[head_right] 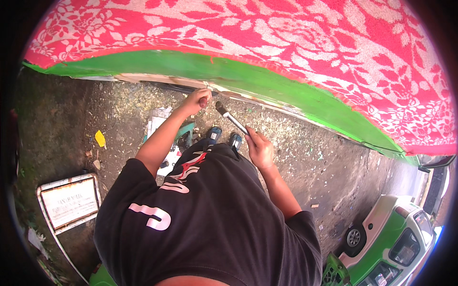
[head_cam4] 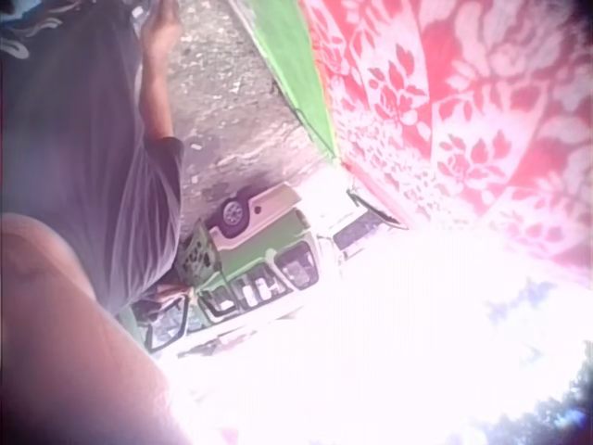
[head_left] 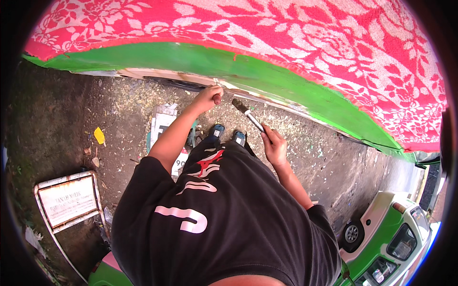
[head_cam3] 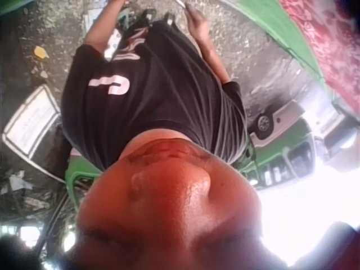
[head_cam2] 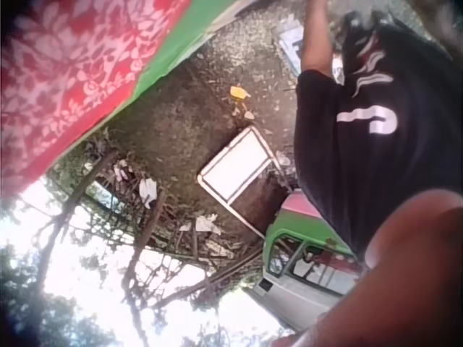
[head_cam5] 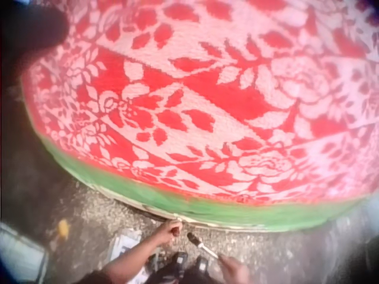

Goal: The person uses a hammer to repeatedly strike a green-painted metal panel along its edge. The person holds the panel steady with one hand while hammering with the other. The task continues for the duration of the clip without visible completion.

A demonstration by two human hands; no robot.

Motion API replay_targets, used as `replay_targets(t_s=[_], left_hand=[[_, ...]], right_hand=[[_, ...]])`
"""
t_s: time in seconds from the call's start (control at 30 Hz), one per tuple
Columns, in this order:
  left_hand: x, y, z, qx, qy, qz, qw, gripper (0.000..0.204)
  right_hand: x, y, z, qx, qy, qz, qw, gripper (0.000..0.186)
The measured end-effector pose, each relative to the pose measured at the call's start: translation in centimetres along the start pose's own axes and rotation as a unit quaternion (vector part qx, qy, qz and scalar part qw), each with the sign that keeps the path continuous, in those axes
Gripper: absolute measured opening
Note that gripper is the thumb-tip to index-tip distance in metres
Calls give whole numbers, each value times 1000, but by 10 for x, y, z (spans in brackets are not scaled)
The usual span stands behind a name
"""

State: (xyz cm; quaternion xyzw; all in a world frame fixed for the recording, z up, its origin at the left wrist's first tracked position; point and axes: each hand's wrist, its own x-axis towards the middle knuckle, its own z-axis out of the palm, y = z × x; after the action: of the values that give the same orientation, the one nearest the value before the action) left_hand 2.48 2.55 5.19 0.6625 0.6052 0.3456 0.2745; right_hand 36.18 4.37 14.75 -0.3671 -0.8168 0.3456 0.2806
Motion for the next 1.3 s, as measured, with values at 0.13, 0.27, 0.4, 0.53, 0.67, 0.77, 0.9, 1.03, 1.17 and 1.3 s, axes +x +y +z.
replay_targets(t_s=[0.13,0.27,0.4,0.53,0.67,0.77,0.9,1.03,1.17,1.3], left_hand=[[9,-3,4,10,17,-18,1000,8],[22,-1,-6,-18,-39,-101,994,7],[24,-5,-1,9,7,-124,992,7],[26,-2,-6,-6,-8,-146,989,13],[7,-5,11,-65,62,-63,994,16],[-26,6,31,-49,29,43,997,25],[-51,22,38,-87,113,81,986,27],[-60,16,33,-95,191,48,976,25],[-56,1,28,-123,150,-4,981,27],[-47,-12,36,-185,146,-26,971,25]], right_hand=[[11,-8,9,4,11,-60,998,34],[34,-1,37,-138,-45,-103,984,42],[39,-17,30,-30,25,-73,997,43],[32,-16,39,-139,-13,-68,988,40],[16,-21,28,-26,55,10,998,37],[-10,-20,15,-13,106,137,985,32],[-28,-22,18,182,166,229,942,32],[-36,-33,31,261,190,270,907,32],[-29,-45,36,279,170,271,905,31],[-19,-46,35,270,147,258,916,32]])
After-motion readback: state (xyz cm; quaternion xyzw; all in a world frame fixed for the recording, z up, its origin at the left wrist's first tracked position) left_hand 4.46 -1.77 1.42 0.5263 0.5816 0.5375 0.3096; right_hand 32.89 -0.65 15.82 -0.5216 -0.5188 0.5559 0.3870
